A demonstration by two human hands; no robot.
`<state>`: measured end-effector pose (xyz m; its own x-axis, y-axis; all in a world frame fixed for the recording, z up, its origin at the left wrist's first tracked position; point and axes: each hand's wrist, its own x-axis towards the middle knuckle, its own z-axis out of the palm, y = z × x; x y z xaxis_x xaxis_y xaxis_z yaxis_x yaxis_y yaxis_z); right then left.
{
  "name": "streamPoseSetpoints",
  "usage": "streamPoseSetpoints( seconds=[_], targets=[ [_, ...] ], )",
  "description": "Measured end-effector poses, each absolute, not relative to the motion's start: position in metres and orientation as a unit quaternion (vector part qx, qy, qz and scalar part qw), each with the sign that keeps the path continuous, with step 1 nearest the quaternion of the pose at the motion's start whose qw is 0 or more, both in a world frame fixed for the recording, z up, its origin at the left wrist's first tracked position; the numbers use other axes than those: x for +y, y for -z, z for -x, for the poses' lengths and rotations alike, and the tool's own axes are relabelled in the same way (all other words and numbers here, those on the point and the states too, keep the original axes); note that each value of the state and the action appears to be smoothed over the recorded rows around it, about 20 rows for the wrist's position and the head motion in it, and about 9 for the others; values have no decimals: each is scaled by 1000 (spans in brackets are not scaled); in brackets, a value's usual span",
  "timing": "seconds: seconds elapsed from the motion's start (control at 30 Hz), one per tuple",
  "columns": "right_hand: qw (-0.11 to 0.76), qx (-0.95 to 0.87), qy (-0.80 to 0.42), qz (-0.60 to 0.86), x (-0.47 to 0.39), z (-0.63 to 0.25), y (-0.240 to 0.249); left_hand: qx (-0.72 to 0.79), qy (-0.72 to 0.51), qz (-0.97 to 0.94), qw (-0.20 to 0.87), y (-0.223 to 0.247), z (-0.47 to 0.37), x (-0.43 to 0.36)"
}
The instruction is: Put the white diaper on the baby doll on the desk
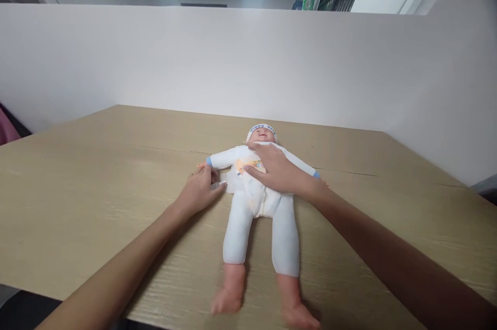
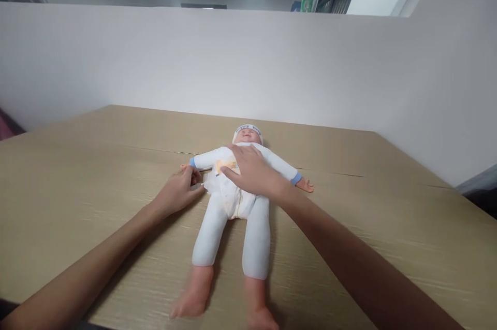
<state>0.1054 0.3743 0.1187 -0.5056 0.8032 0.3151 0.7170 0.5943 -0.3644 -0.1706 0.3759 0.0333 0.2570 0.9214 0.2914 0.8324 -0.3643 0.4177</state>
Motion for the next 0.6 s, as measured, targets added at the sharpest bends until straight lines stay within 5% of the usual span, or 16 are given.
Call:
streamPoseSetpoints(
  seconds=[0.13, 0.43, 0.6],
  targets=[
    [112, -871, -141, 457, 415, -77, -129, 559, -246, -784, 112, -32, 174, 377],
    [156, -869, -91, 461, 424, -52, -123, 538, -414, -636, 366, -42, 167, 381],
    [133, -934, -125, 307, 410, -71, -138, 500, -459, -611, 407, -42, 162, 380]
  ],
)
